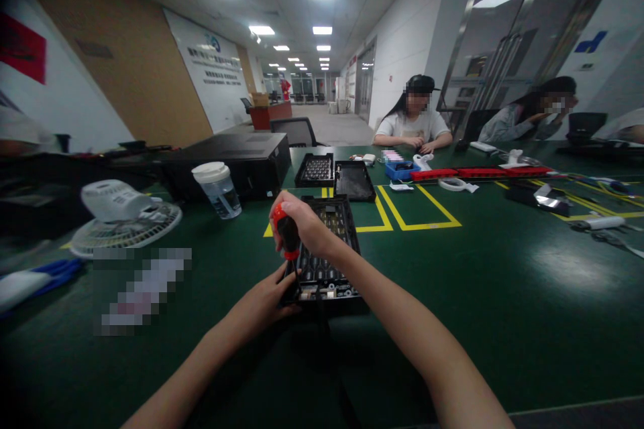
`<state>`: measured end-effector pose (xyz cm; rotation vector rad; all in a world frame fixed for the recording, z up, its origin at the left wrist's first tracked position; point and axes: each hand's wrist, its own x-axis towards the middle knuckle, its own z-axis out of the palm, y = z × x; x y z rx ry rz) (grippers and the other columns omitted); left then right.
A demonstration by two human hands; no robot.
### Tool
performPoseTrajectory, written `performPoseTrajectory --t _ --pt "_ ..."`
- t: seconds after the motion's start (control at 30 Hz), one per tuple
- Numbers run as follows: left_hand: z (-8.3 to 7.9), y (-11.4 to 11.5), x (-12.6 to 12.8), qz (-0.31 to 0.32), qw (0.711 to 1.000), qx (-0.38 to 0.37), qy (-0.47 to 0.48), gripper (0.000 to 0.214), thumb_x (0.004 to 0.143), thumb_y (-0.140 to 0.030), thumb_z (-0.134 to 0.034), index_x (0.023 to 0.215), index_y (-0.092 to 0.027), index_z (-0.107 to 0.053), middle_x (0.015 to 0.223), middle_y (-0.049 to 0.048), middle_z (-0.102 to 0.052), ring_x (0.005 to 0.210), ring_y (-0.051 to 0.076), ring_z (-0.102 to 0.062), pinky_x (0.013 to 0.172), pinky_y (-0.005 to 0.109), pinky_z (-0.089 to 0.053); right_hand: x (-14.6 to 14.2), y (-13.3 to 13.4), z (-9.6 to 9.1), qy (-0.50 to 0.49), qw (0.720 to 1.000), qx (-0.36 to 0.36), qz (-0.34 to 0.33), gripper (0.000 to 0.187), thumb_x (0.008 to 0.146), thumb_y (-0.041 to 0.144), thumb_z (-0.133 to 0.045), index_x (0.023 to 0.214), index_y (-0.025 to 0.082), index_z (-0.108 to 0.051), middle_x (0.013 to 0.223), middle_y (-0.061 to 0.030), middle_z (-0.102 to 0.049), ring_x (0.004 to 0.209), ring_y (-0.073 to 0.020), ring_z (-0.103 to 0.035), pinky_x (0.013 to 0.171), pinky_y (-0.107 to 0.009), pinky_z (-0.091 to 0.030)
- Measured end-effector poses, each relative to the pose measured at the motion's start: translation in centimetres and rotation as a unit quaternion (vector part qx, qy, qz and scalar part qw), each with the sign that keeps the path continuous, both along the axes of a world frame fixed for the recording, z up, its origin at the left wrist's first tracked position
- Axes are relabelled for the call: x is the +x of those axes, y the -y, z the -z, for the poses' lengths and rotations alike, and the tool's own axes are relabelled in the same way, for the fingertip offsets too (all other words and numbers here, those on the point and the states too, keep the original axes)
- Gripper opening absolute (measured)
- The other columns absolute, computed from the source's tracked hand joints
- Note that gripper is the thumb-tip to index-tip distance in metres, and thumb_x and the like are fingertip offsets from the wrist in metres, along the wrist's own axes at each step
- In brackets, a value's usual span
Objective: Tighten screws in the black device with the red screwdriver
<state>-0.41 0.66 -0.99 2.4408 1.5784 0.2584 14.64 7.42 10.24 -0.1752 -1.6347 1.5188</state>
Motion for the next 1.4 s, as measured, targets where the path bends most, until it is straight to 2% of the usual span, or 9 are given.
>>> performPoseTrajectory --t 0.4,0.6,0.8,1.1,1.23,1.4 --pt "-0.6 0.3 0.2 0.001 1.0 -0.002 -0.005 0.069 0.078 -0.035 -0.066 0.14 -0.019 -0.037 0.154 0.0159 -0.023 0.132 0.033 -0.041 0.105 0.044 -0.037 1.7 -0.3 -1.3 0.072 0.996 0.016 -0.059 0.017 0.091 0.033 -0.044 0.087 0.017 -0.044 0.075 -0.001 -0.059 0.057 -0.0137 -0.062 0.051 -0.027 -0.052" --pt "-0.7 0.4 0.2 0.001 1.0 0.001 -0.008 0.067 0.08 -0.037 -0.064 0.14 -0.02 -0.037 0.153 0.0152 -0.024 0.131 0.033 -0.042 0.105 0.044 -0.037 2.4 0.2 -2.3 0.113 0.992 0.036 -0.029 0.02 0.089 0.036 -0.05 0.083 0.018 -0.044 0.075 -0.0004 -0.056 0.062 -0.0148 -0.062 0.055 -0.028 -0.053" --pt "-0.5 0.3 0.1 0.005 1.0 0.004 0.0 0.067 0.079 -0.036 -0.064 0.139 -0.02 -0.038 0.154 0.0144 -0.024 0.131 0.033 -0.042 0.105 0.042 -0.037 3.0 0.0 -2.8 0.15 0.981 0.118 0.037 0.026 0.088 0.04 -0.053 0.077 0.017 -0.047 0.08 -0.0021 -0.055 0.069 -0.0131 -0.056 0.061 -0.026 -0.049" --pt "-0.4 0.1 0.0 0.01 1.0 -0.007 0.003 0.067 0.079 -0.034 -0.064 0.139 -0.023 -0.036 0.156 0.0118 -0.019 0.133 0.032 -0.04 0.106 0.042 -0.036 2.8 -0.4 -2.6 0.147 0.973 0.16 0.08 0.029 0.085 0.04 -0.056 0.072 0.016 -0.05 0.075 0.0006 -0.051 0.063 -0.0099 -0.049 0.054 -0.021 -0.04" --pt "-0.6 0.3 0.1 0.005 1.0 -0.005 -0.003 0.068 0.079 -0.033 -0.064 0.14 -0.02 -0.036 0.155 0.0147 -0.021 0.132 0.032 -0.04 0.106 0.041 -0.036 2.7 -0.2 -2.7 0.142 0.973 0.156 0.097 0.03 0.084 0.042 -0.058 0.071 0.016 -0.048 0.072 0.0008 -0.05 0.061 -0.0095 -0.048 0.051 -0.02 -0.039" --pt "-0.7 0.3 0.1 0.0 1.0 -0.006 -0.005 0.068 0.079 -0.036 -0.063 0.14 -0.021 -0.037 0.153 0.0136 -0.025 0.132 0.033 -0.04 0.106 0.042 -0.036 2.4 0.3 -2.8 0.149 0.966 0.175 0.122 0.031 0.083 0.04 -0.058 0.067 0.017 -0.043 0.068 0.0023 -0.047 0.055 -0.0078 -0.043 0.046 -0.019 -0.032"
